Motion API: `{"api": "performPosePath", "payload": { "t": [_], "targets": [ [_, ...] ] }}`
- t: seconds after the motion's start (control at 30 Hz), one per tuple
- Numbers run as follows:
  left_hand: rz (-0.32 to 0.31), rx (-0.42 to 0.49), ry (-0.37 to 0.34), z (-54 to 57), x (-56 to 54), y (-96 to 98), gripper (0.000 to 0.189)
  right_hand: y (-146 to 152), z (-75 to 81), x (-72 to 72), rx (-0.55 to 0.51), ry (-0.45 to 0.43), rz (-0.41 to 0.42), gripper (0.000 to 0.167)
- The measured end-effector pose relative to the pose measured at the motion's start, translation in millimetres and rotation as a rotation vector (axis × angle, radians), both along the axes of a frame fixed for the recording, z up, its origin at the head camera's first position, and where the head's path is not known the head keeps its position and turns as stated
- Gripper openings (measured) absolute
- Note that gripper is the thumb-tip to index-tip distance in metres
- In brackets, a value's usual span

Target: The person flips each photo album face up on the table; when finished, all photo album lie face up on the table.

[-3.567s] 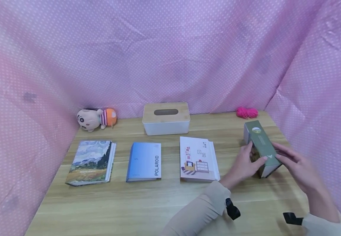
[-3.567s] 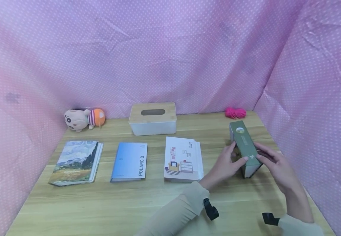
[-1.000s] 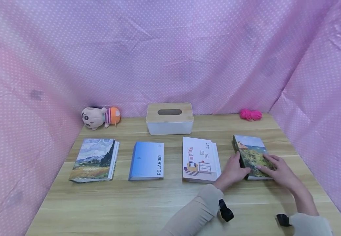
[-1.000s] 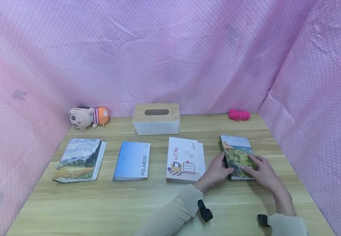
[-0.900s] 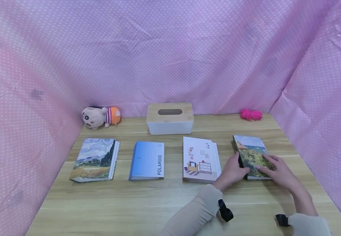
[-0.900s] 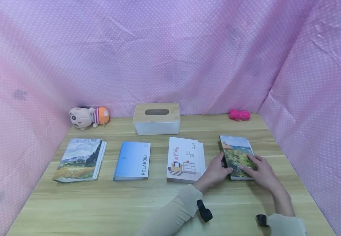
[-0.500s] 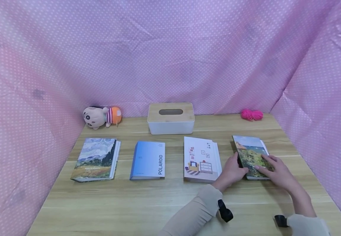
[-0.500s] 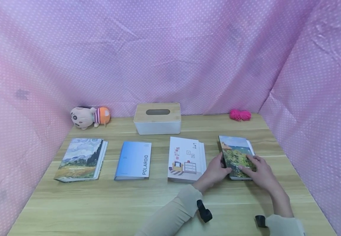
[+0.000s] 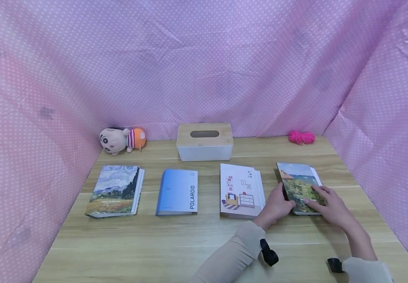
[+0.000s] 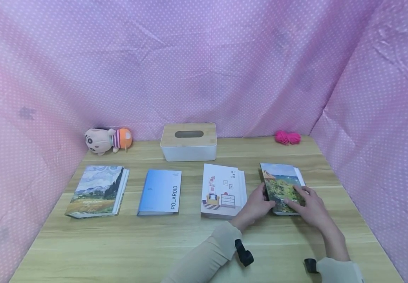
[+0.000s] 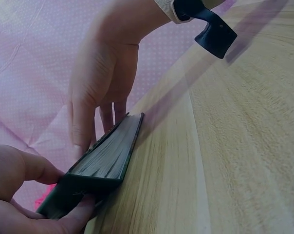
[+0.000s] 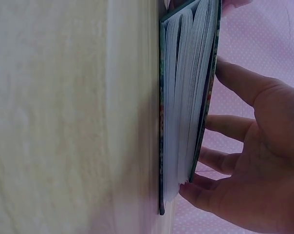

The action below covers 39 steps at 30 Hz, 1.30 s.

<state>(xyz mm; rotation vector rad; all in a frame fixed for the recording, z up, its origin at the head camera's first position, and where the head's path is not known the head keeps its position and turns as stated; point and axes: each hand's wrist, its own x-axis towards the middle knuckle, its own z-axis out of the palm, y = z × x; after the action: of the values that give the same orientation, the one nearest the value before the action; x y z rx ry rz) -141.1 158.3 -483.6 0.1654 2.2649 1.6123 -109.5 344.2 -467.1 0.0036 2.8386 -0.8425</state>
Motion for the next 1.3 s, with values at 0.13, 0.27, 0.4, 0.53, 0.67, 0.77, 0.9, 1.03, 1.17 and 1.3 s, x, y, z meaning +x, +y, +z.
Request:
{"api": "performPosePath", "payload": {
  "t": [0.13, 0.27, 0.4, 0.53, 0.67, 0.77, 0.9, 1.03, 1.17, 1.3],
  "targets": [
    [0.018, -0.001, -0.01, 0.4, 0.0, 0.5, 0.061, -1, 0.4, -0.2, -0.003, -0.006, -0.003, 0.083],
    [0.021, -0.011, -0.018, 1.0, 0.3, 0.0, 0.063, -1, 0.7, -0.6, -0.005, -0.011, -0.002, 0.083],
    [0.03, -0.053, -0.022, 2.5, 1.2, -1.2, 0.064, -2, 1.2, -1.6, -0.008, -0.009, 0.003, 0.083],
    [0.04, -0.139, 0.038, 7.8, 2.2, -2.3, 0.067, -3, 3.0, -4.2, -0.012, 0.014, 0.007, 0.081],
    [0.047, -0.233, 0.194, 17.5, 2.6, -3.3, 0.069, -8, 10.2, -10.2, -0.005, 0.078, 0.028, 0.075],
    [0.047, -0.283, 0.293, 28.5, 3.8, -7.4, 0.07, -15, 19.3, -16.6, 0.004, 0.133, 0.04, 0.072],
    [0.027, -0.312, 0.386, 45.1, 5.8, -18.7, 0.068, -28, 34.2, -25.9, 0.011, 0.197, 0.053, 0.069],
    [0.027, -0.338, 0.47, 58.7, 4.7, -33.7, 0.065, -40, 50.4, -36.1, 0.002, 0.232, 0.069, 0.069],
    [0.081, -0.409, 0.521, 69.5, -0.3, -52.2, 0.06, -51, 63.6, -45.7, 0.004, 0.246, 0.072, 0.073],
    [0.167, -0.397, 0.549, 74.8, -10.9, -80.6, 0.058, -62, 71.3, -53.3, 0.007, 0.263, 0.081, 0.074]
  ]
}}
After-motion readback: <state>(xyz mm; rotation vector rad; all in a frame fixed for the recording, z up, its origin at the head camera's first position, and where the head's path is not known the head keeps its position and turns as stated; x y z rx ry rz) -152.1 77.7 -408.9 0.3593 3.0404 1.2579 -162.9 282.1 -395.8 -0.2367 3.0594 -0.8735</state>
